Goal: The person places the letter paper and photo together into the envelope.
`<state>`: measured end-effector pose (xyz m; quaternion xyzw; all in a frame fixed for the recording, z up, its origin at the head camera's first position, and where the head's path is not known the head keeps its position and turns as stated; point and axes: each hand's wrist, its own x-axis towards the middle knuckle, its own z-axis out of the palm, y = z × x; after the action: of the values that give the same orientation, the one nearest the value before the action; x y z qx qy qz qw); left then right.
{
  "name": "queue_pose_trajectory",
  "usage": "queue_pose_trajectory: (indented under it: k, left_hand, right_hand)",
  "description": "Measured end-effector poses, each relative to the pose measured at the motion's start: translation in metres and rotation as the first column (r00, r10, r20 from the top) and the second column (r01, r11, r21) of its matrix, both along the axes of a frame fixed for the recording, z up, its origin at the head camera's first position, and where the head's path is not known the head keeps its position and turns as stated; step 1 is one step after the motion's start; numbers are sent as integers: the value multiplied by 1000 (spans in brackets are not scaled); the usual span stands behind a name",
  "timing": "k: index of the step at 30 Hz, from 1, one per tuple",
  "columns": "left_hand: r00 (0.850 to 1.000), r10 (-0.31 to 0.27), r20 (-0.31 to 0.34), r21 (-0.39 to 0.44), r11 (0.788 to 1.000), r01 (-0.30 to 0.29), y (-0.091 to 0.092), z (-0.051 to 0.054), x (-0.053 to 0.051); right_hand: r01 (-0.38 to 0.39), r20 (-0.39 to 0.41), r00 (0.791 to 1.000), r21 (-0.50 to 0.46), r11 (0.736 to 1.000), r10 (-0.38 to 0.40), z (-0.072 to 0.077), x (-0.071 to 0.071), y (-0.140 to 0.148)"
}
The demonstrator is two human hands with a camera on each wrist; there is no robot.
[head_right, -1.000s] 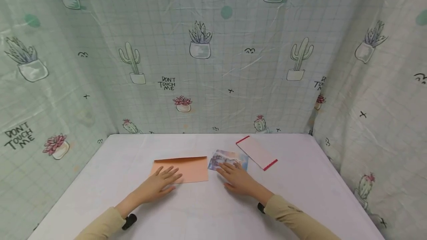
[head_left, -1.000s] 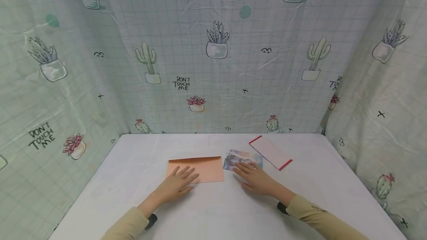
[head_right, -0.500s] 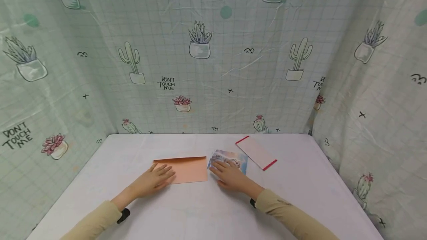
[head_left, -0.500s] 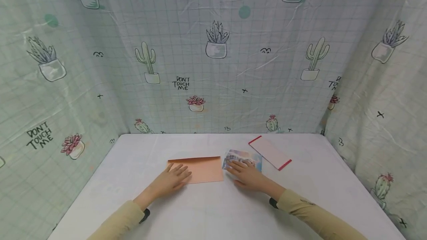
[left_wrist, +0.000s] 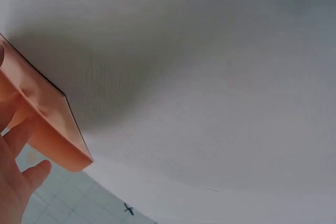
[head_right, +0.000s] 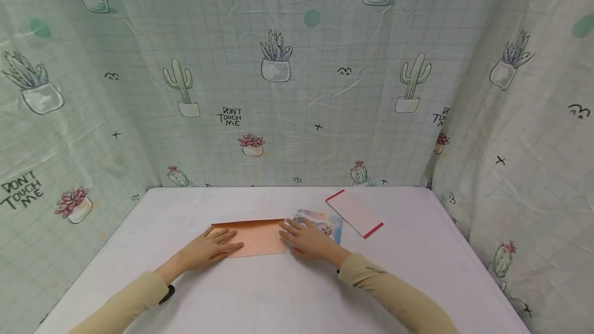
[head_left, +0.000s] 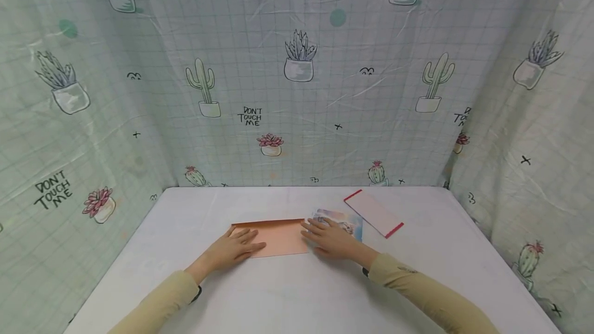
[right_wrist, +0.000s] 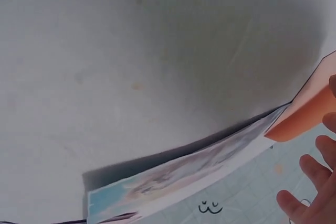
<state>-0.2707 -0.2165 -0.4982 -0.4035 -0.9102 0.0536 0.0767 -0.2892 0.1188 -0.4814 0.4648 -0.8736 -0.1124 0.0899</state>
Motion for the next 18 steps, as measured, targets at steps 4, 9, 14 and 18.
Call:
queue_pose_trajectory:
  k: [4, 9, 14, 18]
  left_hand:
    - [1000, -10, -17, -14, 1000, 9, -1, -1, -3]
    - [1000, -7, -5, -27, 1000, 7, -3, -1, -5]
    - [999, -11, 31, -20, 1000, 12, -5, -1, -5]
    - [999, -23, 25, -4, 1000, 23, -6, -4, -5]
  right_hand:
    - [-32, -81, 996, 54, 998, 37, -3, -7, -6]
    - [-59, -114, 991, 71, 996, 67, -4, -13, -12]
    - [-51, -107, 992, 79, 996, 60, -6, -16, -17]
    - [-33, -105, 994, 104, 994, 44, -5, -17, -21]
